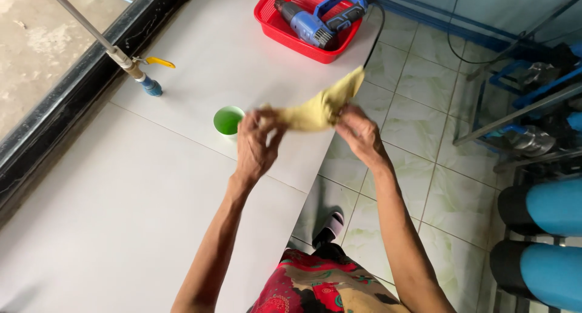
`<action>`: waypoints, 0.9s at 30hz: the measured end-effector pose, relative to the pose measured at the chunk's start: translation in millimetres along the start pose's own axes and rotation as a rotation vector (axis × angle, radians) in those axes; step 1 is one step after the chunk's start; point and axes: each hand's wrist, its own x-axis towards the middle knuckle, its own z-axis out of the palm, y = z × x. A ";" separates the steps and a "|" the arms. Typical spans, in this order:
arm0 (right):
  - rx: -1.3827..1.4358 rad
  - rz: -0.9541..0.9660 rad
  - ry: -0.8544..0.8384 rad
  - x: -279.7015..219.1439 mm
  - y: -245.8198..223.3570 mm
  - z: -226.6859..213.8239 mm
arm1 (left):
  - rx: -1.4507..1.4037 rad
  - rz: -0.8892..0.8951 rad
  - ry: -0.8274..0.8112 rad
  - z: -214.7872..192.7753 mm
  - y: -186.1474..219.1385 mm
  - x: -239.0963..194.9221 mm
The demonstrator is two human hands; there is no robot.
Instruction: The person cleans a white table surface and water filtration equipment using a yellow cloth.
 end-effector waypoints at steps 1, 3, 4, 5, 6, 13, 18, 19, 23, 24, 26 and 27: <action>0.004 -0.001 -0.003 -8.0 1.9 -0.1 | 0.004 -0.002 0.001 -3.6 -8.4 -16.0; -0.268 0.108 -0.320 -25.9 6.8 -4.3 | 0.108 -0.129 -0.536 -6.7 -23.8 -47.9; -0.266 0.111 -0.327 -30.8 17.1 -2.7 | 0.107 -0.137 -0.538 -5.9 -26.0 -54.0; -0.233 0.251 -0.306 -35.7 27.4 -0.7 | 0.033 -0.283 -0.507 -5.1 -28.5 -60.3; -0.202 0.387 -0.285 -39.6 37.9 -0.5 | -0.041 -0.426 -0.472 -3.3 -30.2 -65.4; -0.500 -0.081 0.091 -6.3 16.3 73.3 | 0.079 -0.144 -0.196 102.6 -58.9 -75.0; -0.585 0.012 0.101 -2.2 71.1 107.2 | 0.317 0.002 -0.380 156.7 -62.7 -64.0; -0.586 0.020 0.100 4.8 72.3 106.5 | 0.313 0.000 -0.387 161.4 -66.7 -58.4; -0.573 -0.039 0.137 54.1 90.1 97.6 | 0.309 0.040 -0.280 189.9 -93.2 -18.3; -0.563 -0.054 0.142 65.0 97.0 94.0 | 0.310 0.042 -0.263 199.1 -99.5 -9.8; -0.571 -0.091 0.147 86.5 108.9 88.7 | 0.321 0.038 -0.278 207.0 -107.9 12.7; -0.576 -0.130 0.156 98.0 114.1 85.6 | 0.335 0.038 -0.294 210.4 -111.6 24.8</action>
